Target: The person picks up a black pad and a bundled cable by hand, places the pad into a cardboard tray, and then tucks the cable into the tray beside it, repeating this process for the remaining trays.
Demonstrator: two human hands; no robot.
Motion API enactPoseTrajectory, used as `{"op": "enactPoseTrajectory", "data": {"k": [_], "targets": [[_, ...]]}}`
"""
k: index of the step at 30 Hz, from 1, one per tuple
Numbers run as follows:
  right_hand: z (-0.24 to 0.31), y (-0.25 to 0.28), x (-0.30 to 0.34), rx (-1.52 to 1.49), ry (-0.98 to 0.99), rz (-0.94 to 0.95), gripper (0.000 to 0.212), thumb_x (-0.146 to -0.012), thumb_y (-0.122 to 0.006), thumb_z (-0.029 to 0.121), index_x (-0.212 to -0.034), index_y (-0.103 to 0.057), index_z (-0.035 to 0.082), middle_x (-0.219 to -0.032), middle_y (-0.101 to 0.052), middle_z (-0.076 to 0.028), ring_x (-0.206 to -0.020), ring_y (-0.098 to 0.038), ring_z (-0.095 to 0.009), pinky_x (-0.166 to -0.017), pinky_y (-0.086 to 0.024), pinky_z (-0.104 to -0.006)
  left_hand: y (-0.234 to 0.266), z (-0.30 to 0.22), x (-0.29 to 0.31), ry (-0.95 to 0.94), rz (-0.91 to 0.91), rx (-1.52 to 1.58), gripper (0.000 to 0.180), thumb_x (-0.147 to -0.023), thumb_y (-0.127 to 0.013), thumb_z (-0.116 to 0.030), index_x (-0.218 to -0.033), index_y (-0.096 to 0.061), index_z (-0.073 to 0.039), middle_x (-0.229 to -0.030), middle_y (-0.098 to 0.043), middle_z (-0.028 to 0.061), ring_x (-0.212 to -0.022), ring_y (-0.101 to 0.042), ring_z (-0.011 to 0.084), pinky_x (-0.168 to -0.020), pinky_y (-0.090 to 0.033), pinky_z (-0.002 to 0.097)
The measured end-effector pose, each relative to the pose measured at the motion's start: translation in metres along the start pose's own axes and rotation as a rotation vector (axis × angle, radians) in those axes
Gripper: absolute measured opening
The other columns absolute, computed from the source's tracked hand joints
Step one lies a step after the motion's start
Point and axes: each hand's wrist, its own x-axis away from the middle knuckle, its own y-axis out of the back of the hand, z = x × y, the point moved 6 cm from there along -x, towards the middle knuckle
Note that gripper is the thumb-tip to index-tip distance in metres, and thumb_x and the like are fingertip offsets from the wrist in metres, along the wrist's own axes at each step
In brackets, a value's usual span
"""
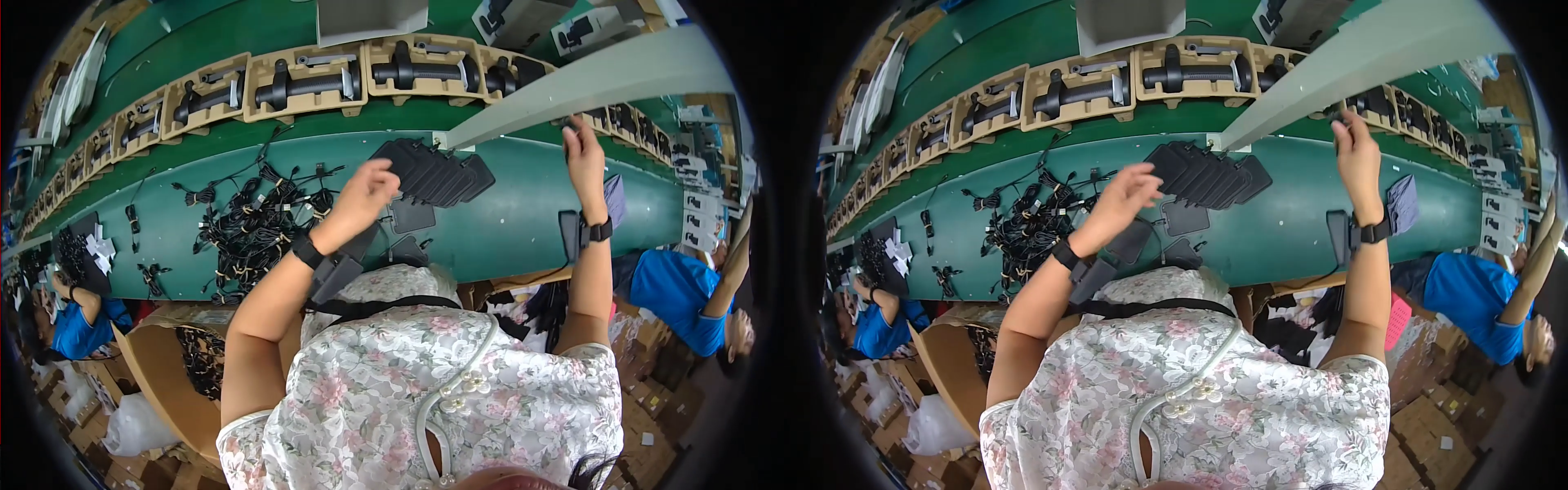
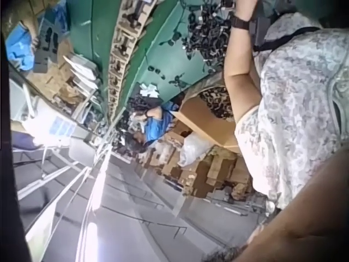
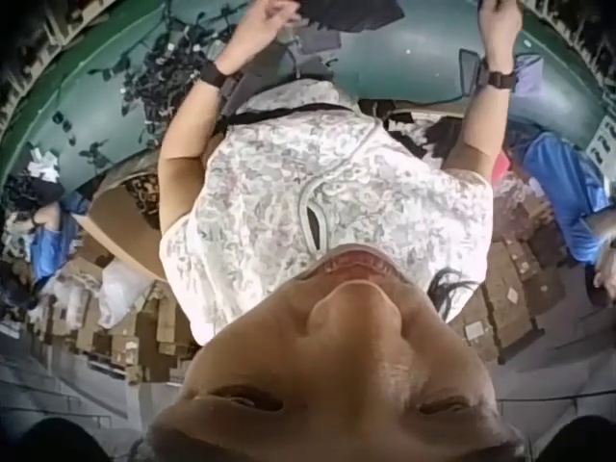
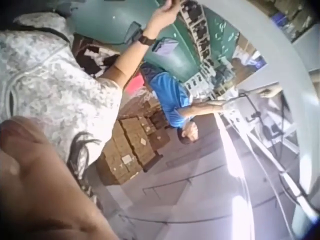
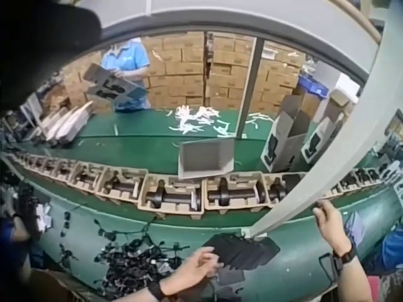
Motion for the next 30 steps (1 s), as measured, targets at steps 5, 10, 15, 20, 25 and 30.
{"op": "enactPoseTrajectory", "data": {"k": [5,10,15,20,25,30], "targets": [[-0.054,-0.06,-0.11,0.219,0.588,-0.304,0.022,-0.087,-0.054,0.011,-0.108,-0.058,0.008,-0.071,-0.06,-0.016,-0.066,-0.062,-0.027,-0.061,-0.047,-0.035,0.068,-0.035,-0.111,-0.191,-0.453,-0.156,0.051,-0.087,-0.059,-0.015,-0.13,-0.033,-0.004,-0.093,-0.057,0.0164,-0.086,-0.061,0.0236,-0.065,-0.05,0.0298],[-0.028,-0.103,-0.138,0.041,0.372,-0.154,0.021,-0.087,-0.056,0.018,-0.106,-0.059,0.008,-0.076,-0.063,-0.017,-0.073,-0.062,-0.034,-0.065,-0.048,-0.0391,0.09,-0.11,-0.14,-0.754,-0.802,-1.3,0.043,-0.082,-0.061,-0.006,-0.122,-0.044,-0.004,-0.1,-0.052,0.0152,-0.084,-0.056,0.0275,-0.07,-0.047,0.0332],[-0.032,-0.113,-0.151,0.358,0.138,0.045,0.025,-0.087,-0.056,0.027,-0.104,-0.06,0.008,-0.084,-0.064,-0.02,-0.08,-0.061,-0.039,-0.068,-0.048,-0.0445,0.135,-0.117,-0.201,-0.237,-0.584,-1.273,0.031,-0.08,-0.062,-0.02,-0.108,-0.057,-0.007,-0.107,-0.055,0.0201,-0.098,-0.055,0.0322,-0.084,-0.045,0.0387],[-0.041,-0.126,-0.166,0.282,0.092,0.09,0.027,-0.088,-0.055,0.029,-0.103,-0.059,0.007,-0.086,-0.063,-0.021,-0.082,-0.06,-0.039,-0.07,-0.048,-0.046,0.161,-0.15,-0.218,-0.502,-0.793,-1.087,0.022,-0.081,-0.058,-0.016,-0.1,-0.06,-0.005,-0.103,-0.057,0.0231,-0.102,-0.052,0.0369,-0.086,-0.043,0.0437],[-0.066,-0.152,-0.182,0.389,0.034,0.148,0.029,-0.089,-0.052,0.03,-0.097,-0.059,0.003,-0.087,-0.064,-0.021,-0.083,-0.061,-0.041,-0.072,-0.048,-0.0479,0.161,-0.194,-0.212,-1.016,-0.89,-0.944,0.023,-0.08,-0.057,-0.011,-0.103,-0.059,-0.005,-0.104,-0.057,0.0222,-0.103,-0.05,0.0389,-0.086,-0.044,0.0408],[-0.076,-0.162,-0.168,0.359,-0.09,0.039,0.032,-0.088,-0.053,0.031,-0.093,-0.057,0.0,-0.087,-0.064,-0.022,-0.083,-0.061,-0.04,-0.072,-0.049,-0.0471,0.132,-0.182,-0.129,-0.955,-0.806,-0.501,0.028,-0.08,-0.057,-0.007,-0.108,-0.055,-0.004,-0.097,-0.057,0.018,-0.093,-0.052,0.0355,-0.081,-0.044,0.038]]}}
